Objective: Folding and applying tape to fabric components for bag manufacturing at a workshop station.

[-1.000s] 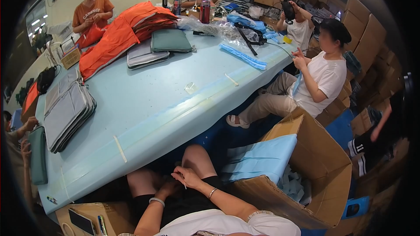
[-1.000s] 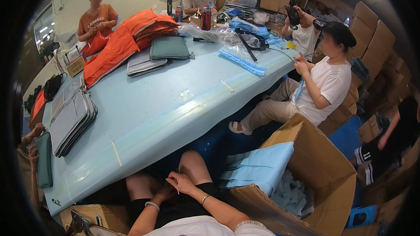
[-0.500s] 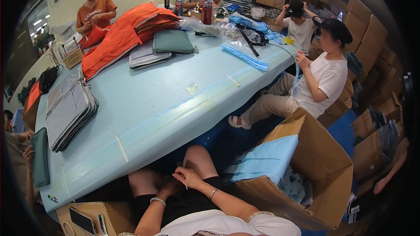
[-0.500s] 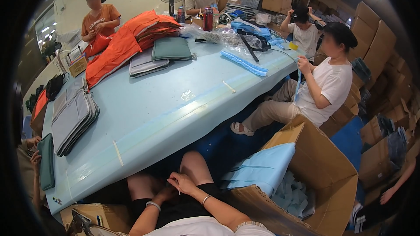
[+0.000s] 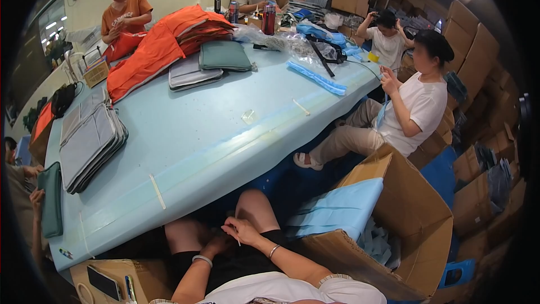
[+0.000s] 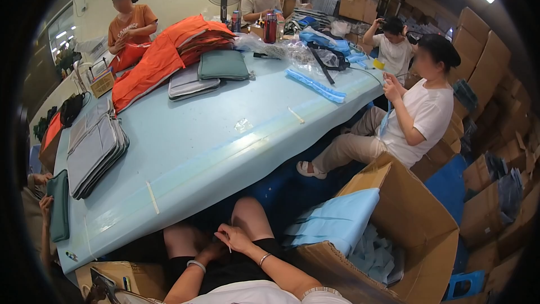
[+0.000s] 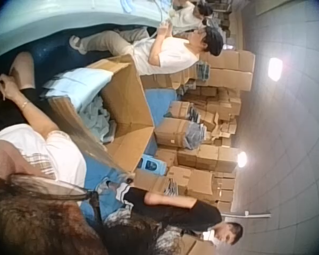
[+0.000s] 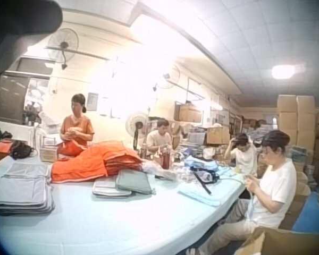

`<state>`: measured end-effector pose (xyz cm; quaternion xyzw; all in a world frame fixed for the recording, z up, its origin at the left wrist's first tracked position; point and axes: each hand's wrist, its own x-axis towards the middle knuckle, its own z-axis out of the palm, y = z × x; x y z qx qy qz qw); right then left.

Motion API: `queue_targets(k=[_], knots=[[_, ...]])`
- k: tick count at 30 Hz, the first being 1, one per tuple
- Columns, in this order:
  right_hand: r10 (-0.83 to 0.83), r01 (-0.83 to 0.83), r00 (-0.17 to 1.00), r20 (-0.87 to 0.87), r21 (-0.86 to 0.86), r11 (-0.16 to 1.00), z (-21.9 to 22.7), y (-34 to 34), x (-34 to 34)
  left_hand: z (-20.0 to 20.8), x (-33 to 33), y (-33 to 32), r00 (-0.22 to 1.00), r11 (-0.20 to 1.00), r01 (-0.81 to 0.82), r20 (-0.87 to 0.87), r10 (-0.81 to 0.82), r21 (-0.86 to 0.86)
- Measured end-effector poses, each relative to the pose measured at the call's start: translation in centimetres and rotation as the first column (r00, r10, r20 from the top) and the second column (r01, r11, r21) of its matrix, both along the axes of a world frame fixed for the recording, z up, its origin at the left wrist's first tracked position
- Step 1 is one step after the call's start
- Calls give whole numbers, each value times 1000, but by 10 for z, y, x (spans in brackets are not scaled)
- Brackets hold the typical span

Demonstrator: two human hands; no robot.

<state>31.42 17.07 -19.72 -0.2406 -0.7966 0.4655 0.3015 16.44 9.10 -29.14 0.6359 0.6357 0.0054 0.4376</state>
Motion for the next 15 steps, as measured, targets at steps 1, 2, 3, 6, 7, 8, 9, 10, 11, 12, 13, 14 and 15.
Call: queue_targets(k=[1,2,3,6,7,8,9,10,11,12,13,14,15], knots=[[-3,3,1000,1,1,1000,-1,0,1,-4,1,-1,1000,1000,3,1,-3,1],[5,-5,1000,1,-9,1000,0,-2,-2,-7,-2,-6,1000,998,-31,-1,31,54],[4,-4,1000,5,-18,1000,0,-2,-2,-7,-1,-7,998,993,-57,4,56,107],[5,-5,1000,6,-4,1000,1,-2,-2,-6,-2,-8,999,993,-36,-4,36,115],[9,-9,1000,4,-5,1000,2,-3,-4,-10,-4,-10,999,993,-40,-6,41,114],[15,-15,1000,9,8,1000,4,-3,-5,-16,-6,-12,999,988,-46,11,45,147],[12,-12,1000,19,23,1000,4,-3,-4,-14,-4,-10,999,982,-45,33,40,182],[9,-9,1000,21,22,1000,3,-2,-2,-13,-3,-8,999,983,-43,35,37,181],[4,-5,1000,10,18,1000,2,-1,-1,-12,-2,-3,999,996,-30,42,26,82],[4,-4,1000,-2,13,1000,2,-1,-1,-9,-2,-2,999,1000,-19,47,20,-17],[3,-3,1000,-2,12,1000,2,-1,-1,-10,-2,-1,999,1000,-18,48,19,-18],[1,-1,1000,2,-4,1000,3,0,0,-13,-1,0,999,1000,-4,45,4,-3],[2,-2,1000,3,-22,1000,4,-1,-1,-18,-3,0,999,1000,7,39,-7,11]])
